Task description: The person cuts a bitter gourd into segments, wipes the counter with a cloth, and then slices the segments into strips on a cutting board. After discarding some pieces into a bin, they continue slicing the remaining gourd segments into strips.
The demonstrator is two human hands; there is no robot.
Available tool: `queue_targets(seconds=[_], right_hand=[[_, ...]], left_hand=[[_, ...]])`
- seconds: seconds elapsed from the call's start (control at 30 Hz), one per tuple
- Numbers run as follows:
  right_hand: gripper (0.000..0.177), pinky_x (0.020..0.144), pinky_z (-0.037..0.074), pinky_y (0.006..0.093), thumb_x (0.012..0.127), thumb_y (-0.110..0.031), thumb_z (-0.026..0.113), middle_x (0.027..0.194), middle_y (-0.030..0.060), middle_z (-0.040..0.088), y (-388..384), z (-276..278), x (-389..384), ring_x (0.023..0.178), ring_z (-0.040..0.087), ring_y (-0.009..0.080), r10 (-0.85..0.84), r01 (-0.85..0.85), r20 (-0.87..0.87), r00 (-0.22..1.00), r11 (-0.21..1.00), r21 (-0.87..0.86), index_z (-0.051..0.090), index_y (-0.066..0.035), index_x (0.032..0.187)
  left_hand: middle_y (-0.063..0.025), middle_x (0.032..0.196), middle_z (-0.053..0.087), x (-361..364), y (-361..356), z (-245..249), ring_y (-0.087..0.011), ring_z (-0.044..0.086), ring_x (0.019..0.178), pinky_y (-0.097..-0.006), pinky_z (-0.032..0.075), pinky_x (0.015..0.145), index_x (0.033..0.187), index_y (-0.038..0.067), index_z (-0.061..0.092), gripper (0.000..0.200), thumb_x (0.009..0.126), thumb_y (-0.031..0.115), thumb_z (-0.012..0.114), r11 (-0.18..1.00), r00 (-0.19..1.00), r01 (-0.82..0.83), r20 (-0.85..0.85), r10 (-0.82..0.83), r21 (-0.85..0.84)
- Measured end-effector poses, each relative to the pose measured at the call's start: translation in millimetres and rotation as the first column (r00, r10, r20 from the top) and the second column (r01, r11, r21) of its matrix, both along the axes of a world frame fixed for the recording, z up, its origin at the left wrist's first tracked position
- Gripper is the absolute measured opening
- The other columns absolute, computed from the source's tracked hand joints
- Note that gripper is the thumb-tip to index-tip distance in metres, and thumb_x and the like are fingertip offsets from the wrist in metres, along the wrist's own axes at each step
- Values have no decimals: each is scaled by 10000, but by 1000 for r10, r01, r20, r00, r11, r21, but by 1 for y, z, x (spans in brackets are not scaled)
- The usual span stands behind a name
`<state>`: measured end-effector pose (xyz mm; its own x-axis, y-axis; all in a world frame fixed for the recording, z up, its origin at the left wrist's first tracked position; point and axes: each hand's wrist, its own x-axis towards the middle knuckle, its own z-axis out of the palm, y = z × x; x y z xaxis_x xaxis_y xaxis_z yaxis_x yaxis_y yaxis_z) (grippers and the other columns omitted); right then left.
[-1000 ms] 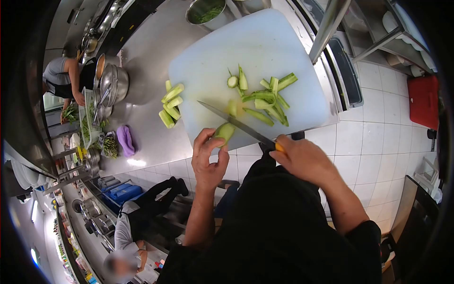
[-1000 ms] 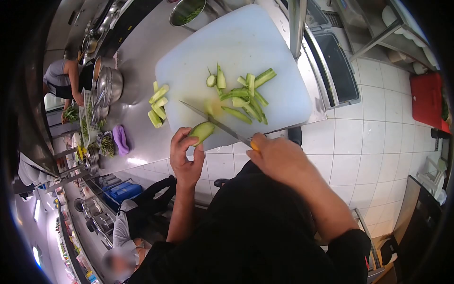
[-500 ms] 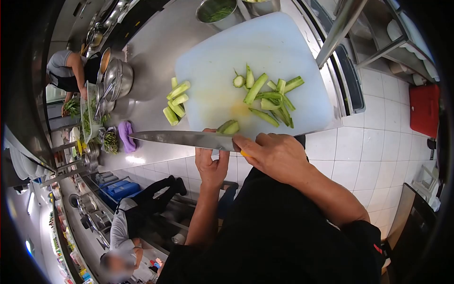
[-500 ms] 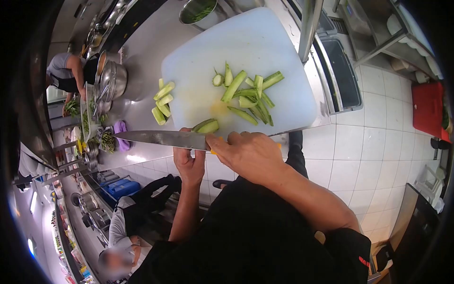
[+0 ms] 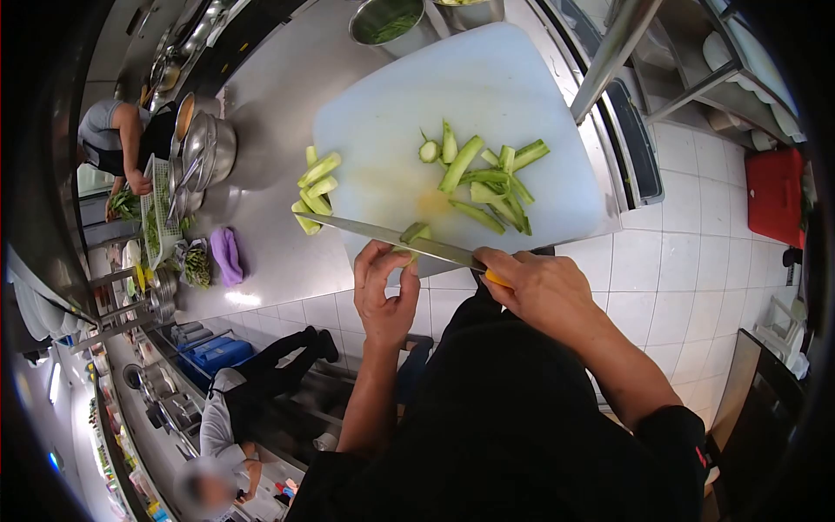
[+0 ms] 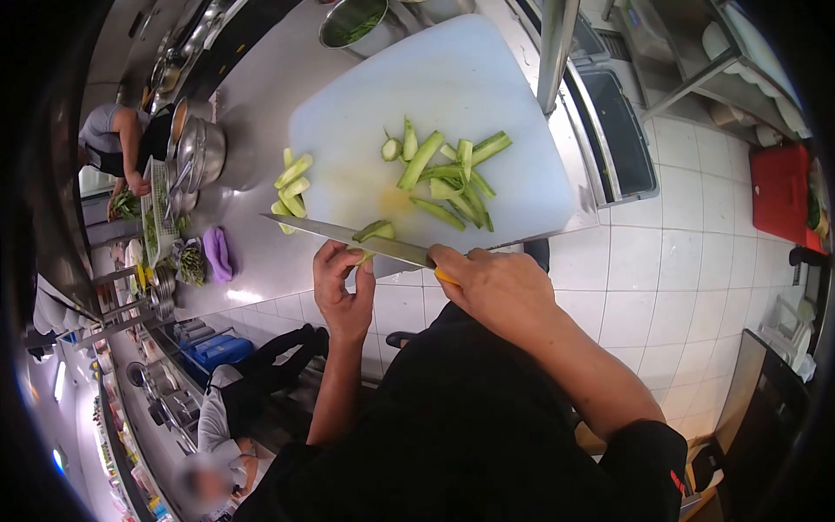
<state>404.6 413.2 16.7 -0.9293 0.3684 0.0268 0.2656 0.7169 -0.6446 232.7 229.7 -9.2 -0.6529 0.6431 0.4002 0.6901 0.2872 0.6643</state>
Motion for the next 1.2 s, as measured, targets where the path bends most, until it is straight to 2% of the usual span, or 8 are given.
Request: queue_targets(seconds=[0.33,0.73,0.8,0.93,1.0,1.03,1.1,1.2], right_hand=[[327,660,548,515,1021,-392,618,754,199,706,42,15,23,734,702,427,86,62,426,900,945,-321,608,-81,1125],[294,652,548,511,977,-280,710,830,188,729,14,20,2,760,707,417,-98,96,4,995,970,-221,631,-83,1180],[313,652,546,517,974,-250,712,853,207,726,10,22,4,775,699,440,-110,113,28,994,969,-220,632,-80,1225],[402,666,536,504,999,-212,671,856,246,699,17,32,2,783,672,487,-101,128,114,988,953,-274,593,-48,1357],[408,677,539,474,1014,-183,633,870,231,688,27,17,10,736,699,394,-144,141,7,990,951,-275,560,-23,1382],[406,591,473,303,1047,-166,599,793,59,629,41,-11,15,656,589,155,-127,103,-85,988,964,-245,538,-49,1432],[367,800,533,489,1092,-377,560,1004,286,703,58,29,7,839,659,340,-95,129,184,978,975,-183,617,-47,1241],[358,776,500,527,1110,-339,519,1000,311,667,83,35,-9,870,605,476,-66,71,99,993,996,-49,613,-18,1238]], left_hand=[[-155,1209,683,-9,-5,-2,-326,691,1076,-387,554,927,1107,78,675,351,819,-119,713,997,986,47,156,-55,54],[-176,1286,632,-1,4,-2,-360,638,1179,-423,516,1002,1135,74,643,349,835,-36,784,998,962,21,270,-38,64],[-176,1263,629,-3,3,-2,-365,626,1183,-442,518,996,1156,72,653,361,843,23,828,997,993,74,96,-75,9],[-199,1437,539,2,-6,-7,-384,597,1274,-451,537,1024,1280,127,636,461,876,185,851,988,980,132,139,-142,77],[-215,1458,512,2,-18,9,-415,534,1345,-466,480,1093,1347,107,589,529,897,241,832,994,996,81,22,-83,71],[-215,1492,478,5,-26,19,-413,509,1371,-465,478,1099,1362,99,563,539,922,295,803,999,999,25,45,-27,45],[-218,1517,454,8,-49,29,-423,482,1392,-475,451,1126,1393,96,535,541,962,345,749,992,989,-125,83,125,-2],[-232,1516,464,20,-78,17,-441,462,1404,-486,410,1161,1427,89,508,545,994,354,707,932,929,-362,77,361,2]])
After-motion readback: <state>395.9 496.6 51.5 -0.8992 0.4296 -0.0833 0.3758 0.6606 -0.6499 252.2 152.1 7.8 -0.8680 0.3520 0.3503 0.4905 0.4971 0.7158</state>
